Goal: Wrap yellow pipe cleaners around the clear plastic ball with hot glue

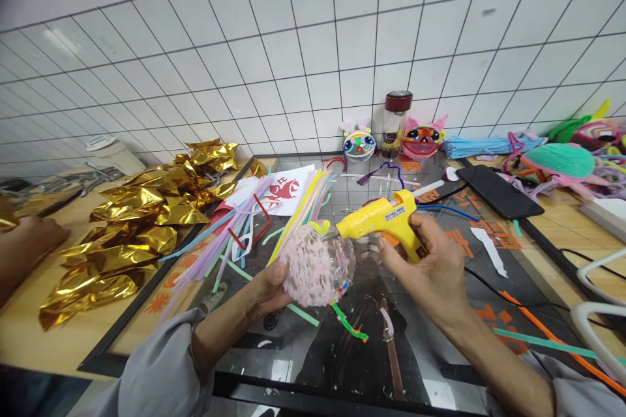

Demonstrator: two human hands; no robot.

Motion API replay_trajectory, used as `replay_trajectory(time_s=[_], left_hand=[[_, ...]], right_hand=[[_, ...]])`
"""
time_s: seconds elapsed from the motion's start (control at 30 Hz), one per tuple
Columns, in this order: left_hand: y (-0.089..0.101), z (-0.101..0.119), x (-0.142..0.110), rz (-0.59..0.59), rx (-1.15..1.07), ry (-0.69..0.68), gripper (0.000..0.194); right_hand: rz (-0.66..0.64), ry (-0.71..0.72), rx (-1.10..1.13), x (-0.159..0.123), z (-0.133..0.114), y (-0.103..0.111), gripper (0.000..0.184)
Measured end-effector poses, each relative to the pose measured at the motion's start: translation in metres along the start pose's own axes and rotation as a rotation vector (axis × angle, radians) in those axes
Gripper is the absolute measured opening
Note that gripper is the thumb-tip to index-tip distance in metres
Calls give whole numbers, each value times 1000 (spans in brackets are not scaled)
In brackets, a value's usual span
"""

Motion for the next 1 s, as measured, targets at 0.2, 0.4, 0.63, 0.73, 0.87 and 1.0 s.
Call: replay_trajectory(time_s=[0.2,0.4,0.63,0.73,0.87,1.0], left_hand=[[6,2,-2,27,5,19,105],[8,2,-2,34,3,23,101],[2,-2,0,-16,21,31,101],[2,-2,0,-12,22,41,103],[3,-3,0,3,13,29,99],[6,-4,1,-2,6,16,92]], right_hand=[[-3,0,16,0,-3,1,23],[-2,-36,66,-2,-1,-1,24],[-30,-67,102,-2,0,-5,26],[-31,-63,103,-2,-1,-5,25],[-39,-66,123,-1,-1,-6,26],[-43,-66,139,-1,-1,-7,26]])
Point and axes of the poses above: each hand's wrist, its own x-axis towards the middle knuckle, its own y-axis out of the back of the hand, z = x × y, the point moved 4 cm from there along x, towards the middle knuckle, and after that the axes turned 8 degrees about -x, right-handed, at the moved point
